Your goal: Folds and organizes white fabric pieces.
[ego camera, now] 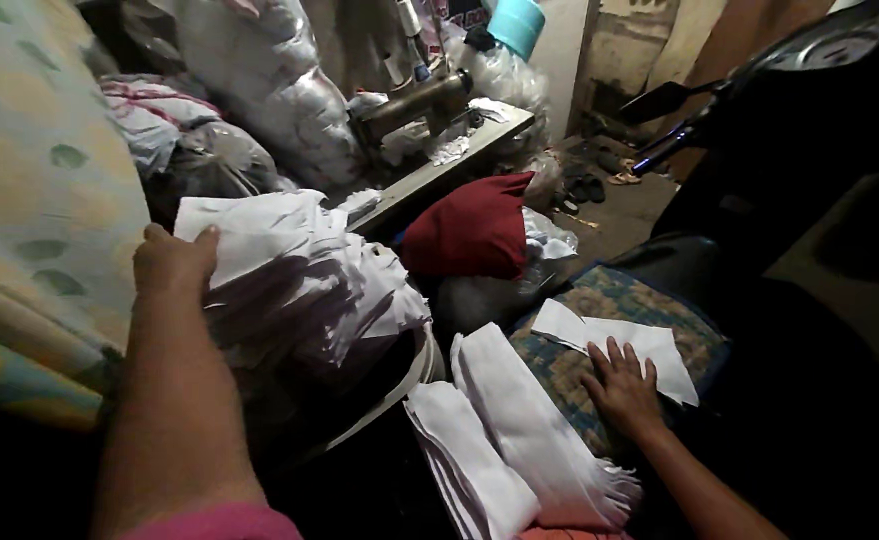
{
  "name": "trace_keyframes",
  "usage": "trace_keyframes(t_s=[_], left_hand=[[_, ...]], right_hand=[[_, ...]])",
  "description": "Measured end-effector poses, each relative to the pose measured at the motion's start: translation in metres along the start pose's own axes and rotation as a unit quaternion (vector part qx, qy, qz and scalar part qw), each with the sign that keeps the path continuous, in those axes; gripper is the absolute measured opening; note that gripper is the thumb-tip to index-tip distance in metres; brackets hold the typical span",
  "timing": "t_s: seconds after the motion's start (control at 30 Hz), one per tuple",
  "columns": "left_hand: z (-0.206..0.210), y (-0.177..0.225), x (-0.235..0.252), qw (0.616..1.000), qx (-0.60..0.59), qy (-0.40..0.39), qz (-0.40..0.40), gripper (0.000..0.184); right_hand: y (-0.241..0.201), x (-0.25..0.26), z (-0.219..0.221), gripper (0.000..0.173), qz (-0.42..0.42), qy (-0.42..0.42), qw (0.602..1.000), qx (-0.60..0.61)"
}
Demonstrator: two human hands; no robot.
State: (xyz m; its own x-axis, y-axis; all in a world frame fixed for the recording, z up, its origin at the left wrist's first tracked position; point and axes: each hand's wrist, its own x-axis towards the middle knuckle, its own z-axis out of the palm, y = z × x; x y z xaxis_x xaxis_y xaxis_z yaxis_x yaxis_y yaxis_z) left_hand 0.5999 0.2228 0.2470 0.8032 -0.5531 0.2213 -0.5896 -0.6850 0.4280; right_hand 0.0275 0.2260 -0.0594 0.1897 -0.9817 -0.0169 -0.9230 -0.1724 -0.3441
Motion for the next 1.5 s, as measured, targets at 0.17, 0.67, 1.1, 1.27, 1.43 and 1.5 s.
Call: trace_keyframes(t_s=[0.17,0.67,1.1,1.27,1.43,1.5], left_hand=[[0.018,0.036,-0.073,0.94,-0.109,0.127,0.298,0.066],[0.206,0.034,-0.24,0.773,-0.011,-0.632,0.053,0.086],[0.206,0.041,-0.244,0.784,-0.257,-0.562,0.061,0.069],[0.213,0.056,-0.247,0.813,-0.25,-0.526,0.013,0.062],[0.184,0.067,-0.278,0.725,-0.46,-0.513,-0.015,0.049],[0.187,0.07,-0.28,0.728,-0.462,-0.506,0.036,0.063]], right_hand=[[-0.002,0.001,-0.003,0.074,0.014,-0.027,1.0,-0.003],[-0.099,-0.028,-0.055,0.083,0.048,-0.294,0.902,0.312],[-0.108,-0.039,-0.048,0.087,0.012,-0.231,0.881,0.413],[-0.102,-0.033,-0.047,0.088,0.025,-0.247,0.849,0.466],[-0.093,-0.044,-0.043,0.091,-0.032,-0.188,0.828,0.527],[-0.094,-0.048,-0.047,0.093,-0.04,-0.17,0.832,0.527]])
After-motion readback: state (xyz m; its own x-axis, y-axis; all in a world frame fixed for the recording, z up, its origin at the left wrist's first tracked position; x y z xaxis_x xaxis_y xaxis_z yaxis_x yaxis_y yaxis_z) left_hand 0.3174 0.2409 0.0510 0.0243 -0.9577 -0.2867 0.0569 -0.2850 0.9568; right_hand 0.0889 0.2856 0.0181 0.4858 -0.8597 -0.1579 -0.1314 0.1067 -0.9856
